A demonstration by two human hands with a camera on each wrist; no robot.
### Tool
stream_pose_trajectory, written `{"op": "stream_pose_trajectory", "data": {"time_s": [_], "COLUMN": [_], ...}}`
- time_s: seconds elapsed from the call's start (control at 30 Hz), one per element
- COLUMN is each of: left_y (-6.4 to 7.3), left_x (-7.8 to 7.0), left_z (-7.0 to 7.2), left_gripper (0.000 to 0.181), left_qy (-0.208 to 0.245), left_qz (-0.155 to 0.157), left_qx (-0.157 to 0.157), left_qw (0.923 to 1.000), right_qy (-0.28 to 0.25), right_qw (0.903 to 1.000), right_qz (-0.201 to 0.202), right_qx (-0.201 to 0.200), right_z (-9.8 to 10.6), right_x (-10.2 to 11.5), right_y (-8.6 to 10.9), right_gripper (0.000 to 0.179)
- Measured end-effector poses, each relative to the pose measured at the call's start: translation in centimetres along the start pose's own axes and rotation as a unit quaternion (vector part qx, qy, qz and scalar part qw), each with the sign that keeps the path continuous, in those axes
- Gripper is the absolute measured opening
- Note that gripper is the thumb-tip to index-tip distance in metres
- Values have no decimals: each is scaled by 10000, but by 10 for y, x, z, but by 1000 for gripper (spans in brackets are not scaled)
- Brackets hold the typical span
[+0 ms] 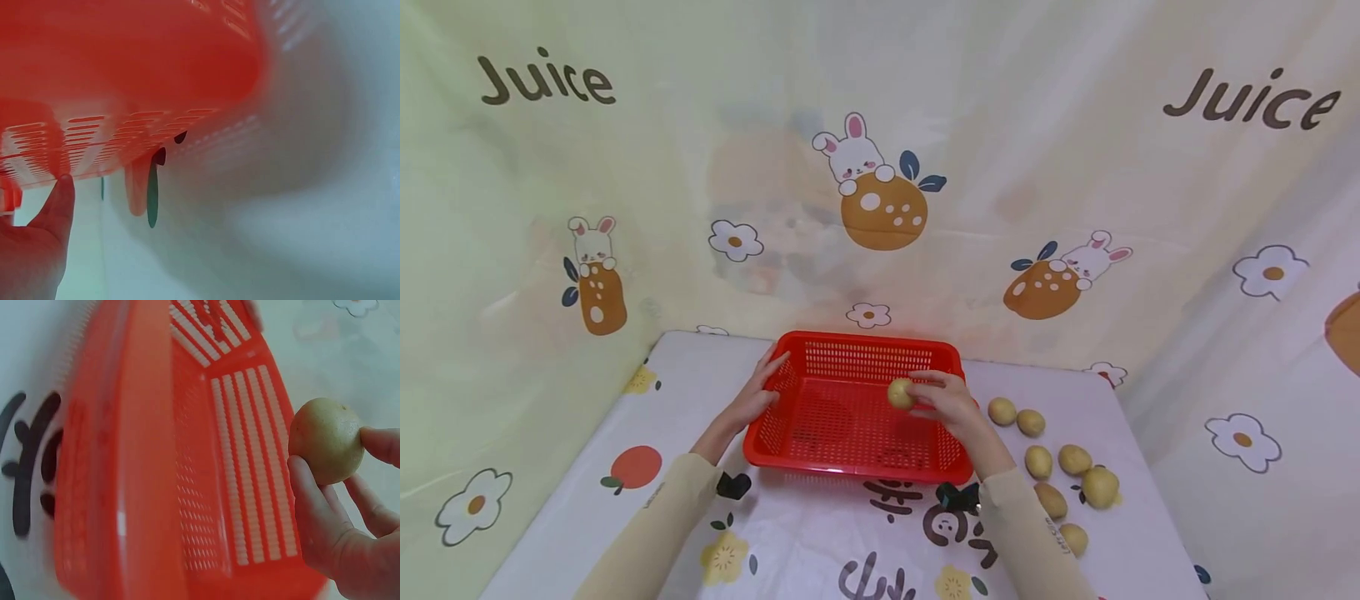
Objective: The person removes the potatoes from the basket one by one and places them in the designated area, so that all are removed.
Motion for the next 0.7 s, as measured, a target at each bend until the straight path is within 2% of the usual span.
{"op": "stream_pose_trajectory", "data": {"time_s": [0.17,0.37,0.47,0.53,0.6,0.63,0.7], "left_y": [1,0,-5,-6,-10,-10,-13], "left_x": [0,0,6,8,15,15,24], "left_z": [-2,0,-1,0,-1,-1,-3], "left_gripper": [78,78,79,79,79,79,78], "left_qy": [2,69,76,104,150,190,148], "left_qz": [9,-16,-13,10,18,26,19], "left_qx": [29,53,20,28,35,59,3], "left_qw": [10000,10000,10000,9999,9999,9998,9999], "right_qy": [143,-11,-355,-635,-1155,-1283,-1541], "right_qw": [9997,9974,9950,9933,9889,9869,9825], "right_qz": [-38,-401,-550,-592,-629,-684,-770], "right_qx": [-203,-605,-748,-768,-693,-699,-713], "right_z": [37,93,123,142,160,169,187], "right_x": [10,19,19,17,11,7,-2], "right_y": [16,36,46,55,64,69,78], "right_gripper": [57,68,55,35,16,14,19]}}
Point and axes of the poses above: each hand's wrist, its own y-axis away from the middle knuckle, its own z-axis out of the back of the hand, x = y × z, the point moved 3 cm from there along -y, towards the middle knuckle, and after that the axes turned 5 degrees about -y, right-handed, at the moved point
